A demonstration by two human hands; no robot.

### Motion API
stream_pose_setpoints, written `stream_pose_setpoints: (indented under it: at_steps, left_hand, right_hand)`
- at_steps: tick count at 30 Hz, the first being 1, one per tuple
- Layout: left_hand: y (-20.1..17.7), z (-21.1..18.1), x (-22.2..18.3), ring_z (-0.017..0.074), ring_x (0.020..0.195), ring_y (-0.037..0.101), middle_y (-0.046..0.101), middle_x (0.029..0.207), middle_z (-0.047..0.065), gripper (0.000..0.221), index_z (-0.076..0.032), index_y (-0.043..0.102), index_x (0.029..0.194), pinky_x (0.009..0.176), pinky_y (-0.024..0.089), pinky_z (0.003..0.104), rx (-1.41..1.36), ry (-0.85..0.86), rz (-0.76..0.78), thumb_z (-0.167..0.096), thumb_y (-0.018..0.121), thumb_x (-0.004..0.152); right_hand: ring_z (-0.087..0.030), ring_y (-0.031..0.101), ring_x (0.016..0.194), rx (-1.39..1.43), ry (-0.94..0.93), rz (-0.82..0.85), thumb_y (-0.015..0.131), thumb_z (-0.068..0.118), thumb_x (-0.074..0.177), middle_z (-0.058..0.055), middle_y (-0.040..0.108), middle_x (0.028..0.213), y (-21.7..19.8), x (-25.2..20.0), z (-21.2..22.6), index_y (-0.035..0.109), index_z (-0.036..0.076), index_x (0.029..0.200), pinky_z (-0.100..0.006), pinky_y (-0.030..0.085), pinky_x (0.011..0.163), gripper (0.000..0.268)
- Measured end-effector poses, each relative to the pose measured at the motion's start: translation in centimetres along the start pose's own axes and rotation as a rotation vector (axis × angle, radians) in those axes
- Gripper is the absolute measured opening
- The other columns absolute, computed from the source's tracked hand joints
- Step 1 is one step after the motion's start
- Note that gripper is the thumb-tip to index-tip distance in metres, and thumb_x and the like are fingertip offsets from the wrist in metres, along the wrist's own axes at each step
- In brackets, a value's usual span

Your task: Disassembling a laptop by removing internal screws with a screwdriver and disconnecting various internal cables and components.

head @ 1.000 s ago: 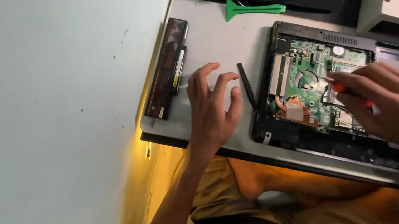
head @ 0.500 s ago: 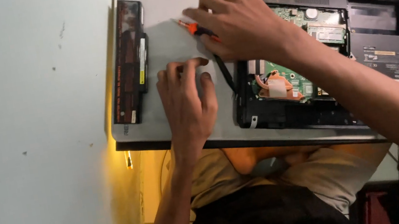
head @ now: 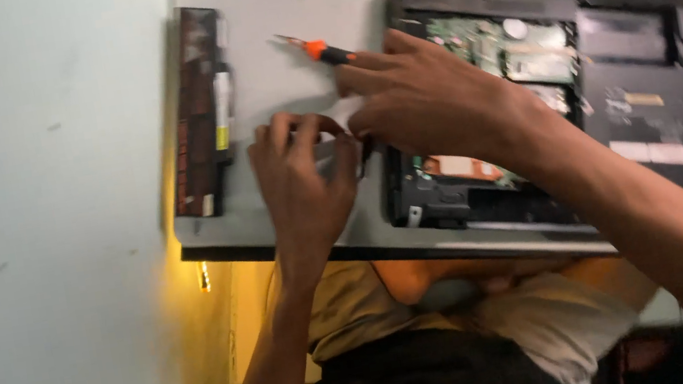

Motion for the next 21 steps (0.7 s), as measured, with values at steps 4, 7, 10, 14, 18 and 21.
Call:
stream_pose_setpoints:
  at_steps: [4, 7, 10, 14, 18, 21]
  left_hand:
    - [-1.8, -1.0, -0.3, 0.0396, 0.103, 0.062, 0.061, 0.108, 0.012, 0.003, -0.011, 0.072, 0.107, 0.097, 0.048, 0.054, -0.075, 0.015, -0.209, -0.013, 0.071, 0.105]
    - [-3.9, -1.5, -1.6, 0.0323, 0.117, 0.065, 0.065, 0.122, 0.009, 0.005, -0.013, 0.075, 0.110, 0.108, 0.050, 0.047, 0.071, 0.079, -0.337, -0.016, 0.073, 0.107]
    - [-6.0, -0.3, -3.7, 0.0326, 0.127, 0.066, 0.066, 0.131, 0.010, 0.013, -0.014, 0.074, 0.116, 0.105, 0.051, 0.050, 0.239, 0.006, -0.351, -0.023, 0.074, 0.107]
    - [-8.1, 1.6, -5.8, 0.0425, 0.139, 0.065, 0.062, 0.154, 0.022, 0.040, -0.007, 0.066, 0.147, 0.118, 0.053, 0.056, 0.369, -0.117, -0.310, -0.037, 0.058, 0.123]
    - [-7.3, 2.3, -7.8, 0.0521, 0.170, 0.051, 0.041, 0.186, 0.032, 0.063, 0.001, 0.044, 0.179, 0.144, 0.048, 0.061, 0.446, -0.171, -0.199, -0.036, 0.056, 0.129]
    - [-6.7, 3.6, -8.3, 0.0470, 0.143, 0.065, 0.064, 0.165, 0.029, 0.059, 0.002, 0.047, 0.176, 0.119, 0.055, 0.058, 0.575, -0.167, -0.257, -0.036, 0.049, 0.131]
  right_hand:
    - [-0.026, 0.073, 0.128, -0.053, -0.105, -0.011, 0.081, 0.024, 0.100, 0.001, 0.079, 0.138, -0.5, -0.4, 1.1, 0.082, 0.029, 0.130, -0.047, 0.054, 0.095, 0.031]
    - [-0.025, 0.078, 0.116, 0.202, -0.104, 0.063, 0.065, 0.022, 0.113, -0.002, 0.084, 0.135, -0.4, 0.5, 1.4, 0.073, 0.023, 0.127, -0.051, 0.052, 0.104, 0.016]
    - [-0.033, 0.070, 0.079, 0.549, 0.025, -0.050, 0.058, 0.008, 0.116, -0.017, 0.077, 0.103, 0.3, 1.9, 0.4, 0.070, 0.004, 0.117, -0.050, 0.054, 0.072, 0.012]
    - [-0.020, 0.034, 0.056, 0.660, 0.176, -0.194, 0.037, 0.040, 0.115, -0.005, 0.048, 0.074, -0.6, 6.2, -0.6, 0.055, -0.001, 0.136, -0.044, 0.032, 0.057, 0.049]
    - [-0.045, 0.072, 0.107, 0.530, 0.464, -0.264, 0.057, 0.079, 0.122, -0.032, 0.062, 0.139, 0.2, 11.7, -2.8, 0.050, 0.001, 0.171, -0.068, 0.049, 0.095, 0.093]
    - [-0.065, 0.050, 0.150, 0.583, 0.611, -0.071, 0.048, 0.096, 0.108, -0.044, 0.040, 0.171, 2.0, 14.7, -3.7, 0.033, 0.010, 0.187, -0.077, 0.047, 0.118, 0.118]
Point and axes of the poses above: each hand's wrist, its own x-axis towards the middle knuckle, its own y-axis out of the palm, z = x × y, the point moved 3 cm from there along x, towards the middle knuckle
